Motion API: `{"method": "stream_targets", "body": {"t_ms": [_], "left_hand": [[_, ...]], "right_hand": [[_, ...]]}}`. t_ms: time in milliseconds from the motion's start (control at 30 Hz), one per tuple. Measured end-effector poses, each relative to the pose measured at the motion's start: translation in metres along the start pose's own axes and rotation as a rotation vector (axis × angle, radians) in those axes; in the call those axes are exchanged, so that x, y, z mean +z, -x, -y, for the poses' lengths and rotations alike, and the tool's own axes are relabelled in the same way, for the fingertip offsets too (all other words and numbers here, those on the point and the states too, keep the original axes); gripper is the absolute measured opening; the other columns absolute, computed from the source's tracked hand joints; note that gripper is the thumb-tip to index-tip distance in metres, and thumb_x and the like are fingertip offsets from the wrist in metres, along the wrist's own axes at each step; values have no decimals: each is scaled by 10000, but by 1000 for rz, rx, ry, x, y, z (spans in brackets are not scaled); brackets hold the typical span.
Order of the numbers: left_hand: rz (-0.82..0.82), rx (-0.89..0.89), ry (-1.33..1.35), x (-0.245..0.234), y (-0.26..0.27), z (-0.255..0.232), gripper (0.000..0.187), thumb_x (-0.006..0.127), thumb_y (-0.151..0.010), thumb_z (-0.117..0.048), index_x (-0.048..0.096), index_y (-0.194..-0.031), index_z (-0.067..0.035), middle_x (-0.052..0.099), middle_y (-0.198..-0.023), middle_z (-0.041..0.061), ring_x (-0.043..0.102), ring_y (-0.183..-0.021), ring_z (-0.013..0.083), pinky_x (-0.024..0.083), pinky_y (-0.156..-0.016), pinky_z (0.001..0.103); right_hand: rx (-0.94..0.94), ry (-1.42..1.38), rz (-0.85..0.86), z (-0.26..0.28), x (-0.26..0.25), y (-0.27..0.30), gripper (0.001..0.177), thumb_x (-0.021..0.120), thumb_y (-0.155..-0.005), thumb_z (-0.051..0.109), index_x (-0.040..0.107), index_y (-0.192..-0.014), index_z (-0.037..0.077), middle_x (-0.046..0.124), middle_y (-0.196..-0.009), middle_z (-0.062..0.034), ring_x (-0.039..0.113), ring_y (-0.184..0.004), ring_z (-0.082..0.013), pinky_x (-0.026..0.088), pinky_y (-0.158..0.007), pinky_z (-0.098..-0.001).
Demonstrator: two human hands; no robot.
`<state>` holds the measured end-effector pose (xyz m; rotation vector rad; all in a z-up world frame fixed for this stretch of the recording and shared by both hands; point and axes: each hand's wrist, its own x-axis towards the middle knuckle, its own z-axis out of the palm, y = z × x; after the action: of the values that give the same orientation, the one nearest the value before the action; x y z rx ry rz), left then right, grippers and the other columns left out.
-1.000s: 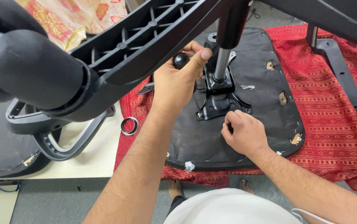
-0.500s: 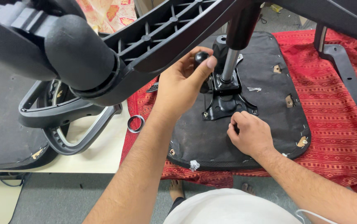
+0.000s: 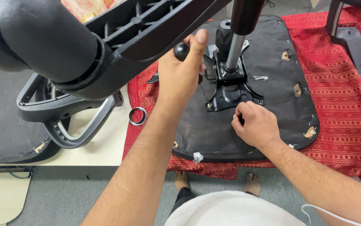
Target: The person attaches a gas lift to an office chair base using a screwdriver. They align the lift with the base, insert and tighten screws, and reposition the chair base to access different fastening points.
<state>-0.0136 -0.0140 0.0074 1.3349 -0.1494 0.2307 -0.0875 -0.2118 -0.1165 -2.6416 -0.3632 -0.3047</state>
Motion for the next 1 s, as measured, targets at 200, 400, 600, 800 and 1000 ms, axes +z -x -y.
{"method": "stream_targets", "body": {"t_ms": [200,400,600,800,1000], "left_hand": [[207,3,205,-5,8,-11,390,697,-968,-467,627,-1072,-98,591,-816,-39,557,-760,37,463,-720,199],[160,164,-224,-1,14,-8,378,844,-911,-312,564,-974,-65,585,-790,-56,505,-680,8,411,-583,190],[113,309,-305,5,8,11,426,853,-949,-334,519,-925,-71,511,-755,-68,480,-663,-6,401,-587,178],[50,115,-128,15,8,10,343,798,-958,-315,575,-877,-66,580,-702,-54,559,-591,38,434,-533,211],[17,148,-5,29,16,1,141,675,-962,-201,613,-1039,-99,567,-776,-88,520,-702,6,444,-654,176]], "right_hand": [[-4,8,-6,-2,3,1,146,720,-849,196,605,-830,107,602,-761,-26,662,-738,-245,523,-632,-411],[-3,19,-1,-2,3,2,152,723,-857,197,603,-830,106,600,-761,-31,660,-738,-250,523,-635,-410],[6,-2,-9,-2,3,3,160,725,-862,188,597,-828,98,597,-758,-36,658,-732,-253,521,-635,-410],[-7,-27,-30,-3,2,3,160,726,-852,183,596,-812,100,596,-747,-36,660,-731,-254,522,-628,-411],[-62,-58,-29,-8,0,4,148,727,-836,189,605,-814,109,600,-752,-33,664,-740,-259,522,-631,-421]]}}
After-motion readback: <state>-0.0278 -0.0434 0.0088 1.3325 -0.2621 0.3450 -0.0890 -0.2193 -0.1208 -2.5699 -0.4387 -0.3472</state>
